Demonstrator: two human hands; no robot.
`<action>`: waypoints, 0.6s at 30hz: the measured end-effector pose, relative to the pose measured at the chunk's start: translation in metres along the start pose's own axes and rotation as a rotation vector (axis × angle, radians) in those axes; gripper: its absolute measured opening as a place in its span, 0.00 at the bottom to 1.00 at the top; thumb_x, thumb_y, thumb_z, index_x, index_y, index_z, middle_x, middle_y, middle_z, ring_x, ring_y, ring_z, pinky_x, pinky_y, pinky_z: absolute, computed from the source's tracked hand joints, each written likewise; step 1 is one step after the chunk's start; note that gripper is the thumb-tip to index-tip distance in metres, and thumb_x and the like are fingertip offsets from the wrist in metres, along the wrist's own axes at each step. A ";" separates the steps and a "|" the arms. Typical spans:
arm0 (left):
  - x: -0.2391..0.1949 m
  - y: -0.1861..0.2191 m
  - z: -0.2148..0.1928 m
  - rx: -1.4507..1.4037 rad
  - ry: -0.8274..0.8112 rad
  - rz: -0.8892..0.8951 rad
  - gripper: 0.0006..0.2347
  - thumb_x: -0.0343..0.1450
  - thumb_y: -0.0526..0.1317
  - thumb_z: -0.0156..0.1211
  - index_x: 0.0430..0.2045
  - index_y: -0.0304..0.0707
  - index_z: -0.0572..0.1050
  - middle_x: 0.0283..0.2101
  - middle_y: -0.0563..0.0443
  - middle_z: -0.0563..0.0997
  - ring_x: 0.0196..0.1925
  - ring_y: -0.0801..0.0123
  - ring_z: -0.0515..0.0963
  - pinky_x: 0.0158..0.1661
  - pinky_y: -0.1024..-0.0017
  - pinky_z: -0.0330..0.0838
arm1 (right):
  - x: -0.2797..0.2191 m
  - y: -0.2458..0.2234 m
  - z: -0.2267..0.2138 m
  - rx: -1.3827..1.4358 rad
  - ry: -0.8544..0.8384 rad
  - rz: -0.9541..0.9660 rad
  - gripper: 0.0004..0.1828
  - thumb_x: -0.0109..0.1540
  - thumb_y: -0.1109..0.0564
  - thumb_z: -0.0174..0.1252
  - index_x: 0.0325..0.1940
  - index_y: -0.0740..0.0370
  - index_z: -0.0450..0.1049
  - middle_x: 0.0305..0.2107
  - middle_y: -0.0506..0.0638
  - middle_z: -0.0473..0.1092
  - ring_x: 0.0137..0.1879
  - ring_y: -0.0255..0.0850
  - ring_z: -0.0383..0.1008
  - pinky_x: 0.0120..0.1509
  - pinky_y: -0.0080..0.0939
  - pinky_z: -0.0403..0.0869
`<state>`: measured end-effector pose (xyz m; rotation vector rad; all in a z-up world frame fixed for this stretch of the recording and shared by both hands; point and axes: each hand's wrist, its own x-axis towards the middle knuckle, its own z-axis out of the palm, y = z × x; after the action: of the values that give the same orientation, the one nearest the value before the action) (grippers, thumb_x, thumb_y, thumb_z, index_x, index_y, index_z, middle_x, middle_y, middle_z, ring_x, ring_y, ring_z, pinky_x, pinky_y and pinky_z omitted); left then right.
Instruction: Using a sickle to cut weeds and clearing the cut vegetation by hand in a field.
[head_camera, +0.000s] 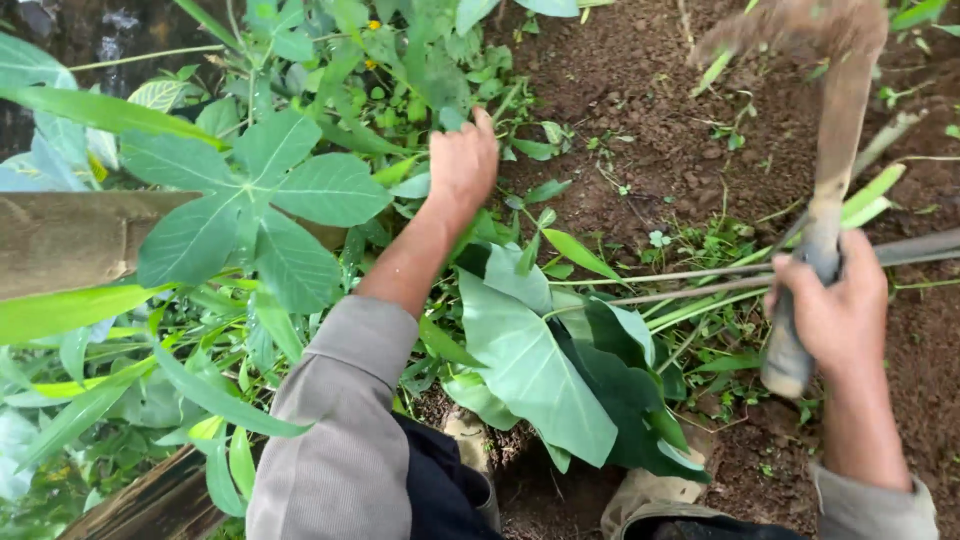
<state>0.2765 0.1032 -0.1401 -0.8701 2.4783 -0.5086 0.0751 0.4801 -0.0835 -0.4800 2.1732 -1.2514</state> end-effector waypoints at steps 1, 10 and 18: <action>-0.004 0.001 0.005 -0.043 0.030 0.033 0.10 0.82 0.42 0.42 0.35 0.43 0.71 0.16 0.65 0.71 0.14 0.85 0.66 0.15 0.81 0.59 | 0.014 -0.001 0.012 0.118 -0.007 -0.050 0.14 0.70 0.68 0.56 0.41 0.60 0.56 0.27 0.54 0.63 0.23 0.44 0.70 0.25 0.43 0.71; -0.036 -0.003 -0.007 -0.533 0.087 -0.028 0.12 0.77 0.44 0.43 0.34 0.40 0.75 0.22 0.43 0.82 0.25 0.54 0.86 0.28 0.50 0.80 | 0.073 -0.020 0.160 0.168 -0.284 -0.076 0.14 0.65 0.68 0.51 0.54 0.67 0.60 0.24 0.59 0.70 0.24 0.52 0.76 0.26 0.54 0.76; -0.046 -0.004 -0.018 -0.629 -0.096 0.018 0.15 0.77 0.47 0.41 0.35 0.41 0.77 0.27 0.41 0.84 0.33 0.47 0.87 0.34 0.47 0.81 | 0.040 -0.018 0.103 0.147 -0.318 0.113 0.16 0.63 0.65 0.55 0.54 0.69 0.63 0.23 0.62 0.70 0.22 0.49 0.74 0.22 0.52 0.76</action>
<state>0.3002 0.1342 -0.1094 -1.0618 2.5775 0.3416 0.1105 0.3802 -0.1203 -0.4550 1.8037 -1.1752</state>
